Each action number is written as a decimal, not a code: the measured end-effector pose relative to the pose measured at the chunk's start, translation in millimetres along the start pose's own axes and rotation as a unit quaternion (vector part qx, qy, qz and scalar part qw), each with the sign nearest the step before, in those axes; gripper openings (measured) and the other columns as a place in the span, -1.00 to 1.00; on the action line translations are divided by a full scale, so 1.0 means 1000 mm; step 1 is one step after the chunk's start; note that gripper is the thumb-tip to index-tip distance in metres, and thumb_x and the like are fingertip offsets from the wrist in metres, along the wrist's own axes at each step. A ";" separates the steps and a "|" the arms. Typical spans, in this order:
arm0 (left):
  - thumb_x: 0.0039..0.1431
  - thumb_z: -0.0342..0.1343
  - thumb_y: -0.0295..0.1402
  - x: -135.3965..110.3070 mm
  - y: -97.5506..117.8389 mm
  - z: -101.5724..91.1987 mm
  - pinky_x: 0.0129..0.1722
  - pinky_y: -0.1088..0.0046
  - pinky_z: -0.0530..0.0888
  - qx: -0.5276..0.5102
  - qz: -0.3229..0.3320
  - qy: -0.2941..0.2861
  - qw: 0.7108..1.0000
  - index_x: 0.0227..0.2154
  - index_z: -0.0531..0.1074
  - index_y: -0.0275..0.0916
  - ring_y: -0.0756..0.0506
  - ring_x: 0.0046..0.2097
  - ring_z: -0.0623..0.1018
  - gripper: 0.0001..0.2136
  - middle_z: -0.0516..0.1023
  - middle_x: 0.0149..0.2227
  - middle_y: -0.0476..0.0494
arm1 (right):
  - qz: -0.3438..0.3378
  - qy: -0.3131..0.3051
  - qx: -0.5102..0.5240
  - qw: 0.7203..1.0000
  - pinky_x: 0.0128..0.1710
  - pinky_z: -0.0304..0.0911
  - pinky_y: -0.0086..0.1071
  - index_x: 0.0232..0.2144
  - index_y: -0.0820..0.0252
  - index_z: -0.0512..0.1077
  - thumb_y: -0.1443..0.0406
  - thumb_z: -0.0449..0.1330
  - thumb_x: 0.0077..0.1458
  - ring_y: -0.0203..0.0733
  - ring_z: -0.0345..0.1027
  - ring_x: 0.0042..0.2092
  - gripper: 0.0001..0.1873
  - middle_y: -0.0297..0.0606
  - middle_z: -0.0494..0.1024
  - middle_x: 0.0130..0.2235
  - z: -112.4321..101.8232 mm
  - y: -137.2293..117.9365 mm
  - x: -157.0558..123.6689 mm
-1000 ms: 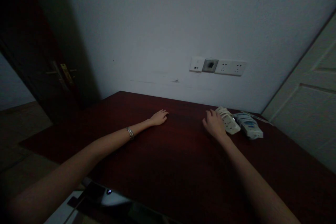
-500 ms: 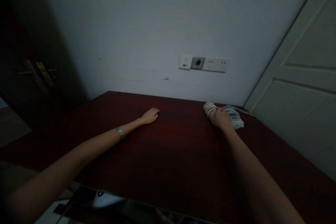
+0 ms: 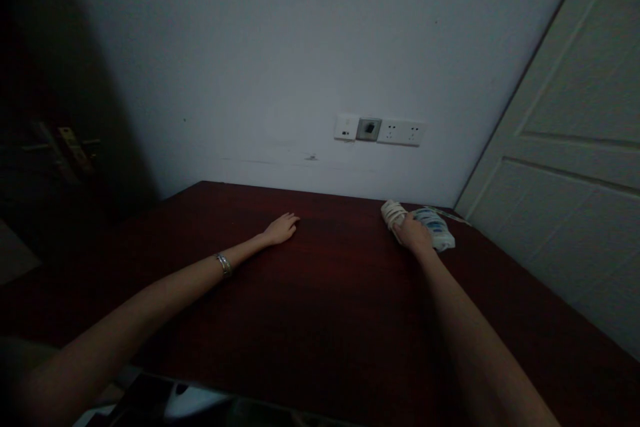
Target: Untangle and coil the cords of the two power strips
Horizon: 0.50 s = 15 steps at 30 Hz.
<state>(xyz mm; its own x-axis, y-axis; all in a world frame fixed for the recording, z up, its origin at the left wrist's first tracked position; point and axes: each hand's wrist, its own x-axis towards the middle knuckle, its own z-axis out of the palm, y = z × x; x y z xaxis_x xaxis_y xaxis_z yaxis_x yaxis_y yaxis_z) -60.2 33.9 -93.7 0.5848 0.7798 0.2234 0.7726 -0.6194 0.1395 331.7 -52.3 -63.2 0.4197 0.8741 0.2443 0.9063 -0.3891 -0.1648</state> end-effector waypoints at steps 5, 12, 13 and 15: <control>0.19 -0.18 -0.41 0.000 0.001 -0.001 0.22 0.33 0.00 -0.015 -0.008 -0.004 1.000 0.06 0.27 -0.43 -0.14 0.23 0.17 -0.60 0.26 0.15 -0.34 | 0.012 0.016 0.045 0.999 -0.13 0.19 -0.18 -0.02 0.45 0.24 0.10 0.02 0.10 0.11 0.36 -0.07 -0.46 0.19 0.44 -0.12 0.002 0.001 0.000; 0.13 -0.10 -0.45 0.000 0.006 -0.011 0.21 0.29 0.03 -0.107 -0.051 -0.006 0.993 -0.01 0.32 -0.37 -0.17 0.23 0.16 -0.65 0.28 0.14 -0.32 | 0.068 0.084 0.156 0.982 -0.11 0.19 -0.19 0.00 0.45 0.33 0.12 0.01 0.10 0.11 0.35 -0.05 -0.46 0.17 0.47 -0.11 -0.004 -0.008 -0.004; 0.13 -0.08 -0.45 0.002 0.008 -0.013 0.20 0.27 0.05 -0.130 -0.064 -0.005 0.989 -0.03 0.33 -0.37 -0.18 0.21 0.19 -0.66 0.31 0.12 -0.33 | 0.074 0.095 0.176 0.977 -0.12 0.20 -0.19 -0.02 0.46 0.35 0.12 0.01 0.09 0.12 0.36 -0.06 -0.45 0.17 0.48 -0.13 -0.006 -0.011 -0.005; 0.13 -0.07 -0.44 0.008 0.016 -0.018 0.17 0.23 0.12 -0.184 -0.099 0.005 0.978 -0.07 0.34 -0.39 -0.21 0.17 0.26 -0.69 0.35 0.08 -0.38 | 0.076 0.112 0.219 0.966 -0.14 0.22 -0.21 -0.05 0.49 0.38 0.10 0.03 0.07 0.12 0.38 -0.09 -0.44 0.18 0.49 -0.15 -0.011 -0.020 -0.005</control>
<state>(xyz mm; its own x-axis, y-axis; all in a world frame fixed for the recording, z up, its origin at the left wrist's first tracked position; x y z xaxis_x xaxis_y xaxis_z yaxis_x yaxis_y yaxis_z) -47.5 28.6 -72.8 0.4282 0.8882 0.1664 0.7278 -0.4481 0.5191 311.4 -52.1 -51.1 0.5903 0.7126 0.3790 0.7469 -0.3042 -0.5913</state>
